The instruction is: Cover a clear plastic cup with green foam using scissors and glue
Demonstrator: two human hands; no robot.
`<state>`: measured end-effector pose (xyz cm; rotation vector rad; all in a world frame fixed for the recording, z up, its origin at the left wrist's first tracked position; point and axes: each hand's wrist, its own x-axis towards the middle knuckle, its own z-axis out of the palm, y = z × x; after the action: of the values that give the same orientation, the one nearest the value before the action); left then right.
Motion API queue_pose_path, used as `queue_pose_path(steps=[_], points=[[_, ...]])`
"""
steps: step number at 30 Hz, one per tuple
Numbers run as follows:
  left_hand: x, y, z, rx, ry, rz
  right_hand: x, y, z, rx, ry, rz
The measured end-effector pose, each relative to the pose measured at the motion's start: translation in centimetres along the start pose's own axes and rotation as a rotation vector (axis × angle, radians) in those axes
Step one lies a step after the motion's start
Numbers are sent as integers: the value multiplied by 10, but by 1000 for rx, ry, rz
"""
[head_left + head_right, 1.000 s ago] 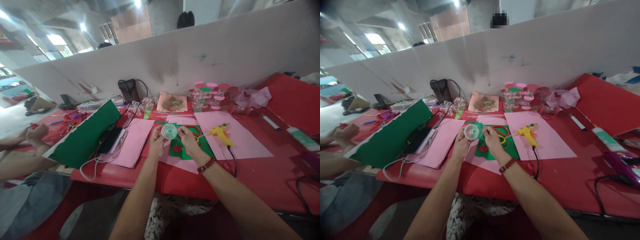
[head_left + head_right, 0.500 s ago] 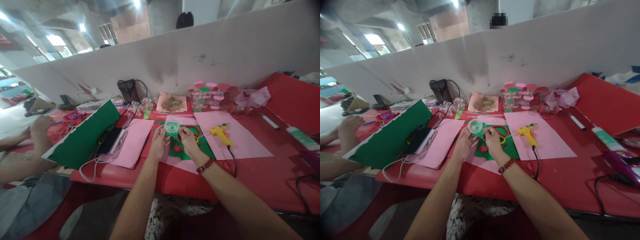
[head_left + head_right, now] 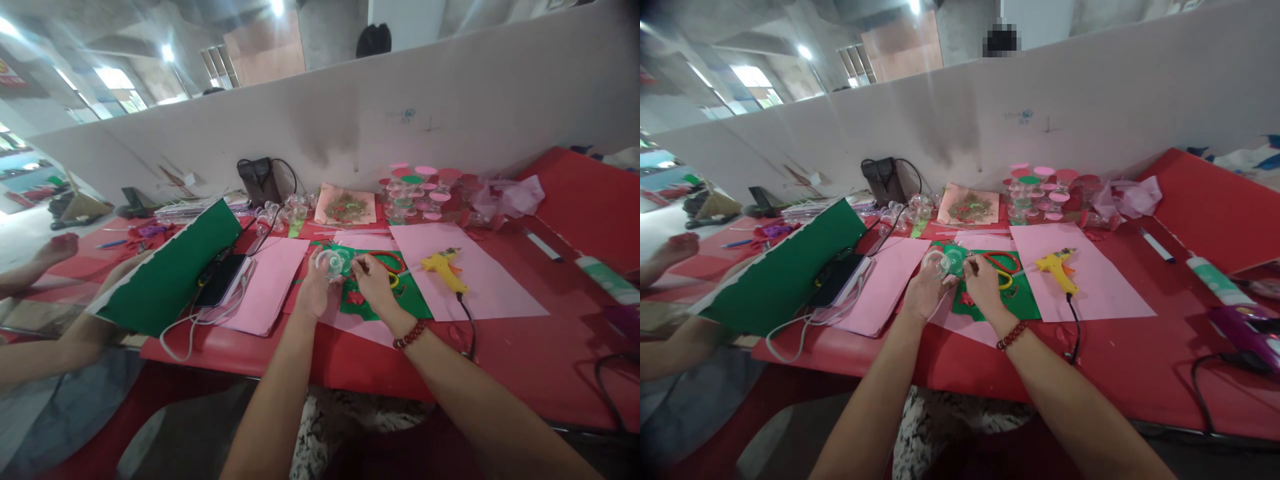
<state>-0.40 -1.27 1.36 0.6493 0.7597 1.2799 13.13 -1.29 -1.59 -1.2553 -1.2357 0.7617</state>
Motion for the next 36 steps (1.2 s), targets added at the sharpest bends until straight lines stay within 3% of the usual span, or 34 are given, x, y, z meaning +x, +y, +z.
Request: queue_pose_path(steps=[6, 16, 28, 33, 36], points=[[-1, 1, -1, -46, 14, -46, -4, -11, -2, -157, -10, -76], [0, 1, -4, -54, -9, -48, -2, -11, 0, -68, -68, -52], [-2, 1, -3, -36, -8, -57, -2, -12, -3, -177, -78, -57], [1, 5, -4, -91, -88, -31, 2, -9, -5, -68, -34, -44], [7, 2, -6, -40, -36, -36, 5, -4, -4, 79, -20, 65]])
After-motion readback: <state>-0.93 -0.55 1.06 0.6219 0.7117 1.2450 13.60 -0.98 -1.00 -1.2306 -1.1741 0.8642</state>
